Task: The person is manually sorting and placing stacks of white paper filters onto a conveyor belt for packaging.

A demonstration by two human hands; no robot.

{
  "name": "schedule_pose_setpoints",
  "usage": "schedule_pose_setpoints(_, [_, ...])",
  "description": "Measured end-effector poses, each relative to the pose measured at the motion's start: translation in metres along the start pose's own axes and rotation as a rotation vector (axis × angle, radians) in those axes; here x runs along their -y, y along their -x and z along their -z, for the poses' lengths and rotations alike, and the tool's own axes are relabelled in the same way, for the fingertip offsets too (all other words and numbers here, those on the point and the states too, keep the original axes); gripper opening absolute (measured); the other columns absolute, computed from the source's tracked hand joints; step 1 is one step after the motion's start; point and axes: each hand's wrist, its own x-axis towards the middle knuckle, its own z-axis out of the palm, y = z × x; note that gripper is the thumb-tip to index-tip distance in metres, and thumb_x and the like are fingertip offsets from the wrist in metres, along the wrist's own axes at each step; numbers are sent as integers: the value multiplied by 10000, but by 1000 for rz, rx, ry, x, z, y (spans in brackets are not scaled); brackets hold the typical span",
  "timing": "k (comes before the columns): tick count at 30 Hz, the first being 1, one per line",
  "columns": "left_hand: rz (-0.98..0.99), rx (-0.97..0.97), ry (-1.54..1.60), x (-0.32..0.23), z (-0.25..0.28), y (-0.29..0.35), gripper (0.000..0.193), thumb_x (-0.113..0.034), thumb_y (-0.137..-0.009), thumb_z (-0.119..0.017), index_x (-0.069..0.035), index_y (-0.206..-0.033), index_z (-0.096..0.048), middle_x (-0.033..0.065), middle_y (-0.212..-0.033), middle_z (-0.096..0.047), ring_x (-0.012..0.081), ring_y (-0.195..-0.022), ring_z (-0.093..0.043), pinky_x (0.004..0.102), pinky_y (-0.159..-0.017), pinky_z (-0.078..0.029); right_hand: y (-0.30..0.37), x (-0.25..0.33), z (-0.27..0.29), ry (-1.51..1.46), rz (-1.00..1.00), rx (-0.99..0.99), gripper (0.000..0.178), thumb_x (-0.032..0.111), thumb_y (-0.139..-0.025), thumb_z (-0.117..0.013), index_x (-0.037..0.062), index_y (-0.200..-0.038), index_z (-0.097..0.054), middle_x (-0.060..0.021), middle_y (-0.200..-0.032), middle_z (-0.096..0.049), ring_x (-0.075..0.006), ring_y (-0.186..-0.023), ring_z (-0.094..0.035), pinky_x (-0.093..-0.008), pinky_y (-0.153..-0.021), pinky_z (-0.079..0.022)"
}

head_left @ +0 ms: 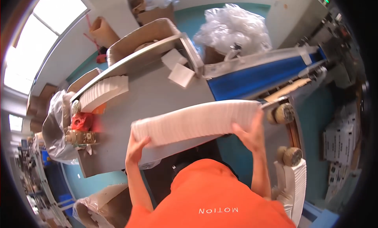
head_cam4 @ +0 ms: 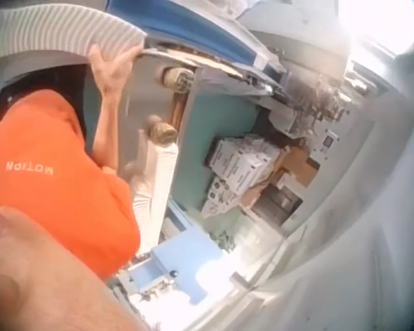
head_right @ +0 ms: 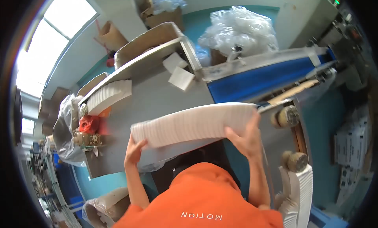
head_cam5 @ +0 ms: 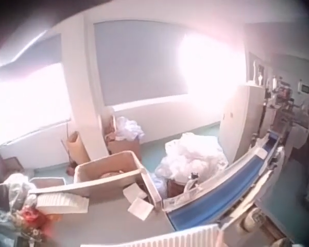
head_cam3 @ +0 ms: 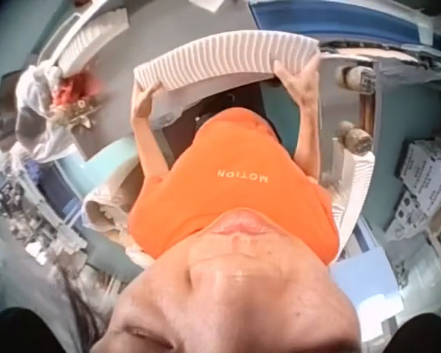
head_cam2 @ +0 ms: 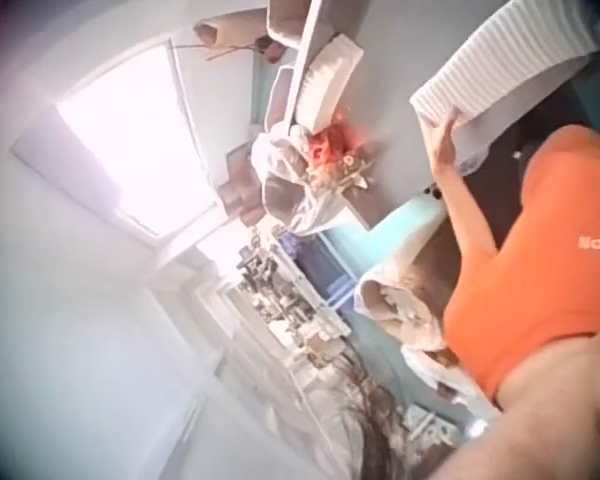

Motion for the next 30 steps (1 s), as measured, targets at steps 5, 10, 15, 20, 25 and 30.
schedule_pose_setpoints(5, [114, -665, 103, 65, 33, 114, 788, -117, -807, -750, -51, -1450, -300, 100, -1388, -466, 242, -1266, -471, 395, -1040, -410, -117, -19, -188, 228, 142, 734, 887, 389, -668, -806, -46, -1264, -314, -308, -1098, -618, -419, -1037, -637, -400, -913, -492])
schedule_pose_setpoints(10, [130, -790, 227, 92, -19, 128, 682, -260, -871, -722, -201, -1423, -327, 52, -1372, -468, 244, -1190, -513, 486, -855, -477, -197, 79, -301, 649, 476, 850, 722, 386, -651, -807, 31, -1214, -528, -189, -1221, -530, -354, -1216, -474, -434, -955, -430])
schedule_pose_setpoints(15, [179, -595, 460, 63, -78, 65, 619, -158, -898, -710, -122, -1377, -320, 98, -1376, -421, 224, -1227, -481, 442, -891, -501, -176, 42, -316, 49, 646, 413, 418, 242, -801, -708, 50, -1153, -590, -183, -1211, -540, -326, -1171, -516, -435, -938, -434])
schedule_pose_setpoints(20, [262, -289, 402, 72, -65, 35, 624, -362, -921, -668, -100, -1423, -406, 84, -1320, -534, 259, -1162, -561, 407, -930, -503, -116, -13, -138, 214, 468, -166, 314, 214, -774, -754, 89, -1038, -638, -177, -1210, -570, -341, -1146, -546, -518, -942, -407])
schedule_pose_setpoints(25, [332, -400, -42, 60, -77, 30, 712, -572, -882, -607, -133, -1418, -443, 66, -1292, -534, 223, -1117, -531, 364, -912, -471, -84, -141, 96, 970, -379, -958, 713, 398, -712, -797, 79, -1276, -498, -329, -1466, -283, -468, -1378, -260, -692, -956, -303])
schedule_pose_setpoints(30, [205, -353, -434, 49, -97, 34, 807, -678, -893, -486, -170, -1506, -350, 113, -1422, -483, 220, -1137, -521, 397, -937, -424, -23, -150, 111, 731, -216, -728, 860, 403, -637, -770, 12, -1312, -407, -261, -1129, -506, -420, -1086, -505, -507, -927, -452])
